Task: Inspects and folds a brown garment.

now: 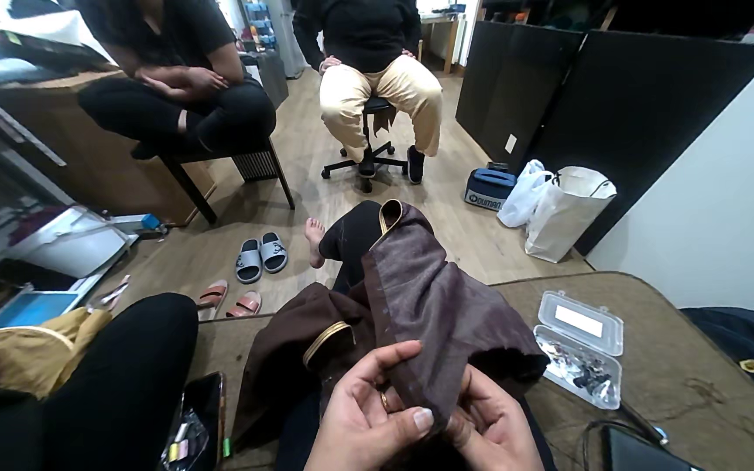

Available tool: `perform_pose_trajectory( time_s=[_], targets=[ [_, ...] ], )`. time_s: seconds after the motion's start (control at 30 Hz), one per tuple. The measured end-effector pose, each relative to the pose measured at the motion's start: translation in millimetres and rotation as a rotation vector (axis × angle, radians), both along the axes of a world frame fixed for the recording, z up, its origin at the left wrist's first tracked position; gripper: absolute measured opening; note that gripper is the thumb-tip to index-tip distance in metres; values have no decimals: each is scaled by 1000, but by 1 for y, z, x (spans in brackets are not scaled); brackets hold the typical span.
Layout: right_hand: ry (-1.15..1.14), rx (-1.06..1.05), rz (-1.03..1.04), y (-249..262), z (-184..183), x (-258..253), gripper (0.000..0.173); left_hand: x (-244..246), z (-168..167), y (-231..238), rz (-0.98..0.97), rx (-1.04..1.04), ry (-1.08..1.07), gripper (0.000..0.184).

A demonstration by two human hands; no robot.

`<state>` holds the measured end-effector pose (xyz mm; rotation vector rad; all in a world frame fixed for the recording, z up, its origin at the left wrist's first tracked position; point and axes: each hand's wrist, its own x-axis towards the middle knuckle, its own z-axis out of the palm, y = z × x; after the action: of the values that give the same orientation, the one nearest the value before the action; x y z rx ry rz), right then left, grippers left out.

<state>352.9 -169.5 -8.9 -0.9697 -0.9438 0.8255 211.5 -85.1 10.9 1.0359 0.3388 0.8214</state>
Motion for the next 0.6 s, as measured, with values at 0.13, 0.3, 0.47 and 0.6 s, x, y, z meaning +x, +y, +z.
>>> perform_pose_trajectory(
  time_s=[0.13, 0.3, 0.47, 0.6],
  targets=[
    [21, 8, 46, 2, 1, 2, 17, -2, 2, 1, 11, -18, 27, 57],
    [-174, 38, 24, 3, -4, 10, 12, -2, 4, 1, 40, -92, -18, 55],
    [-239, 53, 10, 3, -10, 15, 11, -3, 4, 3, 50, -92, -49, 56],
    [-221, 88, -7, 6, -15, 15, 12, -4, 1, 4, 34, -79, -52, 51]
  ],
)
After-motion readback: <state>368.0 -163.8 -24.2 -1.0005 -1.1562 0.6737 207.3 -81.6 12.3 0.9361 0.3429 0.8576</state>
